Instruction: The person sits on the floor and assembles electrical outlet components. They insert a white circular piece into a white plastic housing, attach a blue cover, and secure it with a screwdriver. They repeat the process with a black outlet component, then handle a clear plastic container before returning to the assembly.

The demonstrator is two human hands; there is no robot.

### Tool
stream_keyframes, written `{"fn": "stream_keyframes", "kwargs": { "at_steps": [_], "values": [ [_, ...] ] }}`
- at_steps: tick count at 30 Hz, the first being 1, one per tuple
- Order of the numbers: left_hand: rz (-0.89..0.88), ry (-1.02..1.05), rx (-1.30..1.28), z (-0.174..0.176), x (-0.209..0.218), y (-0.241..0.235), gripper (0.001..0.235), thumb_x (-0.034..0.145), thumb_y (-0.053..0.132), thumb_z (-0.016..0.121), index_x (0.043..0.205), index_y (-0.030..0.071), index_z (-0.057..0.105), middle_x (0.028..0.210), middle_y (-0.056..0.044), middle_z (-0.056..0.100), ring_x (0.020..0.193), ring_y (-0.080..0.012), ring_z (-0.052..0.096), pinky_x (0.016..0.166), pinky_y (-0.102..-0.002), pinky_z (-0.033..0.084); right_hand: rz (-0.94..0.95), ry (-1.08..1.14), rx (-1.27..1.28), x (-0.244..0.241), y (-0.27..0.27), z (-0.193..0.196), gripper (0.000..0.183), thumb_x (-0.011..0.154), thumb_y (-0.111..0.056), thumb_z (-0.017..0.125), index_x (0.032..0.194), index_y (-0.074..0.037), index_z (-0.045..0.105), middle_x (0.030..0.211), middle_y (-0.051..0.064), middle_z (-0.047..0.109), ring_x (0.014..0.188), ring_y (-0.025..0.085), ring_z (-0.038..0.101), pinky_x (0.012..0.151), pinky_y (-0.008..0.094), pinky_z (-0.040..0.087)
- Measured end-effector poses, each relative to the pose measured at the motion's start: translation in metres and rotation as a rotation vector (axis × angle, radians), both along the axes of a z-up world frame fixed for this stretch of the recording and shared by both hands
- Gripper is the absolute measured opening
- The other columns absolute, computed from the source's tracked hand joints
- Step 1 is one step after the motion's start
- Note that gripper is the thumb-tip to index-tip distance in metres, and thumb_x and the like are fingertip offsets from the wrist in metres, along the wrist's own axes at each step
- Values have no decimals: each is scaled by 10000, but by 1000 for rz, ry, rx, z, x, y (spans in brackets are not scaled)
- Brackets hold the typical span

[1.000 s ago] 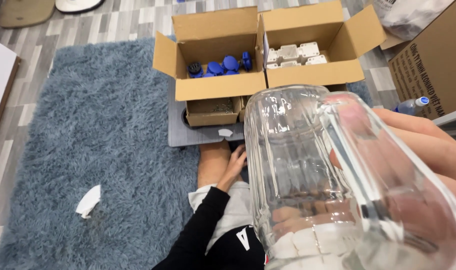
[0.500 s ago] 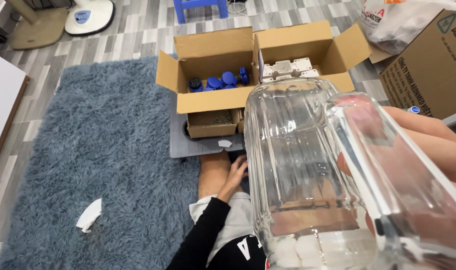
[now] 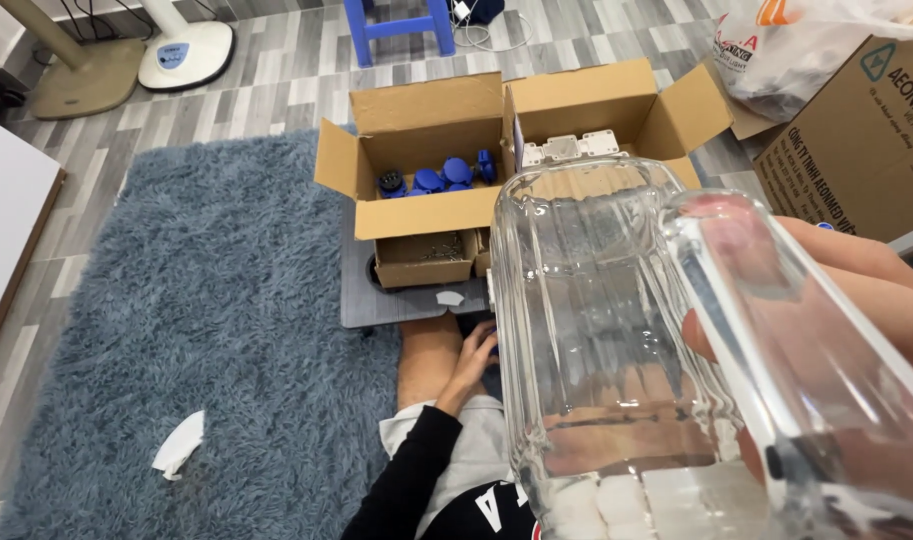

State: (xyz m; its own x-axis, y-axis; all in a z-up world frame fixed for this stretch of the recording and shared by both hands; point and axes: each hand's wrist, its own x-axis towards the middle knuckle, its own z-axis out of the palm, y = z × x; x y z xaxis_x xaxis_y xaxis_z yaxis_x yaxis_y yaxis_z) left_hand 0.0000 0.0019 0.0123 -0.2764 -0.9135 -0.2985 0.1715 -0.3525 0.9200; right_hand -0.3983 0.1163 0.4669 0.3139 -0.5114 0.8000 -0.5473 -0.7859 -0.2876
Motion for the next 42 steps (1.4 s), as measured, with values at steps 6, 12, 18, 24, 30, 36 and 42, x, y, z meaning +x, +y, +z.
{"fn": "stream_keyframes", "kwargs": {
  "at_steps": [6,12,18,24,30,36,42],
  "values": [
    [9,15,-3,8,-2,2,605,1060,399,724,1541,60,586,1473,-308,579,1306,-373,595,774,-333,666,-47,-62,-92,101,16,-5,293,961,-204,681,1194,-36,625,1170,168,760,1047,266,780,981,456,722],
    [-16,52,-23,30,-1,0,610,1018,323,680,1499,-40,586,1457,-218,621,1104,-275,645,717,-325,621,-130,-116,-166,162,35,20,283,977,-196,683,1191,-29,603,1123,172,763,996,262,789,961,458,741],
    [-37,134,27,9,-1,-7,534,1055,222,650,1511,-40,558,1287,-223,652,749,-245,699,655,-298,582,-174,-180,-34,155,46,15,466,828,-176,791,1162,82,592,1141,261,705,962,319,791,914,441,705],
    [-31,101,11,-2,2,-4,576,1050,241,659,1531,-52,537,1308,-226,630,761,-276,705,638,-314,601,-431,-148,-24,41,13,-62,743,858,-290,889,1326,77,443,1252,280,585,1118,407,721,1044,503,628],
    [-24,109,9,0,1,-2,591,1051,232,655,1562,-20,493,1316,-232,634,810,-273,703,691,-317,605,-605,-34,-51,-65,-23,-127,1031,888,-382,1007,1493,60,298,1364,292,463,1273,497,640,1174,565,541],
    [-30,72,-94,27,-2,6,627,1023,125,707,1574,-5,437,1403,-257,613,1010,-281,718,827,-330,610,-440,-200,60,-57,-56,-161,781,937,-39,1055,1464,147,509,1322,396,699,1153,530,762,1034,567,652],
    [-21,47,-89,31,-3,7,714,969,67,768,1586,19,412,1466,-251,583,1185,-287,672,995,-359,590,-772,-258,202,-103,-73,-328,817,830,-162,1126,1384,116,594,1241,292,754,1079,414,781,1001,482,630]
  ]
}}
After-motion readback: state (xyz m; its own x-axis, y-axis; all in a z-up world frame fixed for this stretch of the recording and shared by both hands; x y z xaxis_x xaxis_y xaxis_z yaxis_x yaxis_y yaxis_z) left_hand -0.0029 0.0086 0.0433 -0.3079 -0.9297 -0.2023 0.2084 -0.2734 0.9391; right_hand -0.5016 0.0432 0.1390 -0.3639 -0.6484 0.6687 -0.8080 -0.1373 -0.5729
